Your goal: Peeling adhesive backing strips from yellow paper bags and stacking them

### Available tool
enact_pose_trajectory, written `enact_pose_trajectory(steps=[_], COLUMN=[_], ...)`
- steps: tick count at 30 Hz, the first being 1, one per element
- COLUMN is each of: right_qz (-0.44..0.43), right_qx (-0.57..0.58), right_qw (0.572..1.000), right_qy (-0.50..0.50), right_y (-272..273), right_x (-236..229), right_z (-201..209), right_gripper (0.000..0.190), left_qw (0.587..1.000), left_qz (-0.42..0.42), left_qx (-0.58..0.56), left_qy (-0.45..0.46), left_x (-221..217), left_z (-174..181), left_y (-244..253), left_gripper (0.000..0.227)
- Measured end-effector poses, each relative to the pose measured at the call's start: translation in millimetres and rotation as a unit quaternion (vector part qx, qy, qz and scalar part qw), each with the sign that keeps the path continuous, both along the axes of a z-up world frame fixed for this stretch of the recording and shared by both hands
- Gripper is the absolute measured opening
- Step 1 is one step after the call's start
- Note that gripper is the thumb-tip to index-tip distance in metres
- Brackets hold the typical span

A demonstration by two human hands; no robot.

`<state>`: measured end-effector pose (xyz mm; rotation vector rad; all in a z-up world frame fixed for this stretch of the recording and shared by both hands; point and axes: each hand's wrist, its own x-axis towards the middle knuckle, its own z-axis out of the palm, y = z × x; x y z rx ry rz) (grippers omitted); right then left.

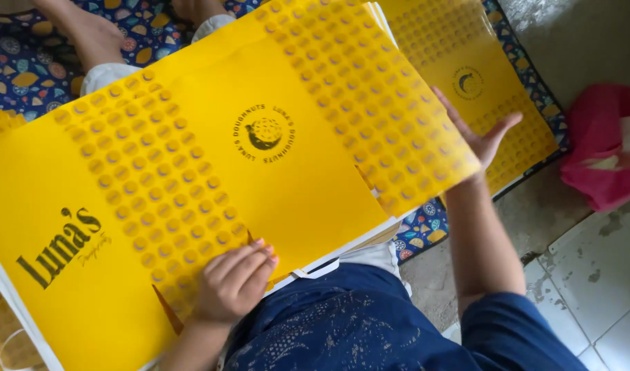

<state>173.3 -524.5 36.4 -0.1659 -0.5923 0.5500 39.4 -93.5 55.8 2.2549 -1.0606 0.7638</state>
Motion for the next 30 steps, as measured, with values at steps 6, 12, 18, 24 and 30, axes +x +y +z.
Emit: enact_pose_trajectory(steps=[6, 12, 18, 24, 30], right_qz=[-0.110, -0.249, -0.356, -0.389, -0.370], right_qx=[-0.478, -0.675, -0.596, -0.548, -0.620], right_qw=[0.862, 0.691, 0.720, 0.740, 0.691], right_qy=[0.131, 0.070, -0.001, 0.040, 0.034], right_y=[-55, -35, -34, -44, -31], right_x=[58, 69, 60, 59, 60], right_z=[-29, -55, -62, -85, -84], right_gripper=[0.080, 0.056, 0.041, 0.047, 0.046], left_qw=[0.985, 0.937, 0.819, 0.762, 0.709], left_qz=[-0.010, 0.266, 0.429, 0.502, 0.469], left_qx=[0.055, 0.061, 0.089, 0.068, 0.202], left_qy=[0.165, 0.216, 0.371, 0.404, 0.486], left_x=[-9, 1, -2, 2, 60], left_z=[-23, -15, -15, -24, 5], left_y=[12, 67, 131, 136, 81], left_gripper=[0.044, 0.051, 0.091, 0.094, 0.104])
